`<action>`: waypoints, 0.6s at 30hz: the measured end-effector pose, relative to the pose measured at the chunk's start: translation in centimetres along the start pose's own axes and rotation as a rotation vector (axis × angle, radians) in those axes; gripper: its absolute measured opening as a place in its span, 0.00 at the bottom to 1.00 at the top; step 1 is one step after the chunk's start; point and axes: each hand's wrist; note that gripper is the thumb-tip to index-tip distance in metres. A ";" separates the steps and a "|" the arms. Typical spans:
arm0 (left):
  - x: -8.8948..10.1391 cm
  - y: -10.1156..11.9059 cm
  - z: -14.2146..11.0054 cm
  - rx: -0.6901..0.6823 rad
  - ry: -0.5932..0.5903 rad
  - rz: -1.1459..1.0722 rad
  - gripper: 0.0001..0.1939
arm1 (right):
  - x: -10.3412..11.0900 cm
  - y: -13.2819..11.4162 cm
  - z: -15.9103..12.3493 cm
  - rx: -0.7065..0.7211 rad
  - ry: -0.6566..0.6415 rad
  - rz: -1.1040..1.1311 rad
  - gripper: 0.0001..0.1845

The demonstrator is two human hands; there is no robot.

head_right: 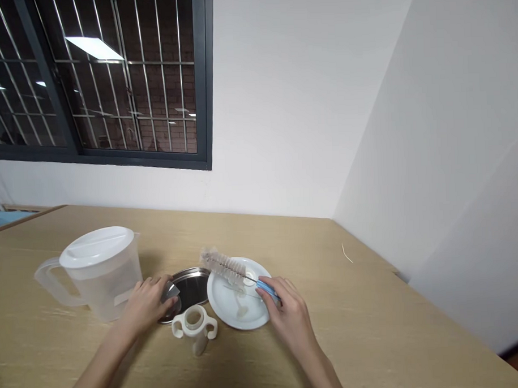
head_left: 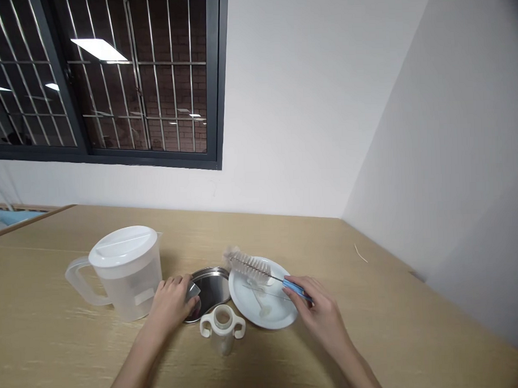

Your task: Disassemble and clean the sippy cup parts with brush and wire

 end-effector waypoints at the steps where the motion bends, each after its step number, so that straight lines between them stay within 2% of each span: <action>1: -0.1 0.0 0.1 0.007 0.008 0.015 0.19 | 0.0 0.1 0.0 -0.014 0.010 -0.001 0.10; 8: -1.3 -0.2 0.3 -0.004 0.052 -0.003 0.21 | 0.0 1.0 0.0 -0.181 0.157 -0.033 0.14; 14: -1.3 0.1 0.3 -0.043 0.219 -0.111 0.20 | 0.3 1.1 0.2 -0.401 0.342 -0.016 0.22; 18: -1.4 0.1 0.5 -0.083 0.318 -0.154 0.18 | 0.5 0.9 0.4 -0.536 0.393 -0.016 0.26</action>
Point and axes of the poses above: each hand's wrist, its own z-axis towards the middle knuckle, its own x-axis out of the back of the hand, y = z × x, and after that the axes turned 8 degrees about z, right-handed
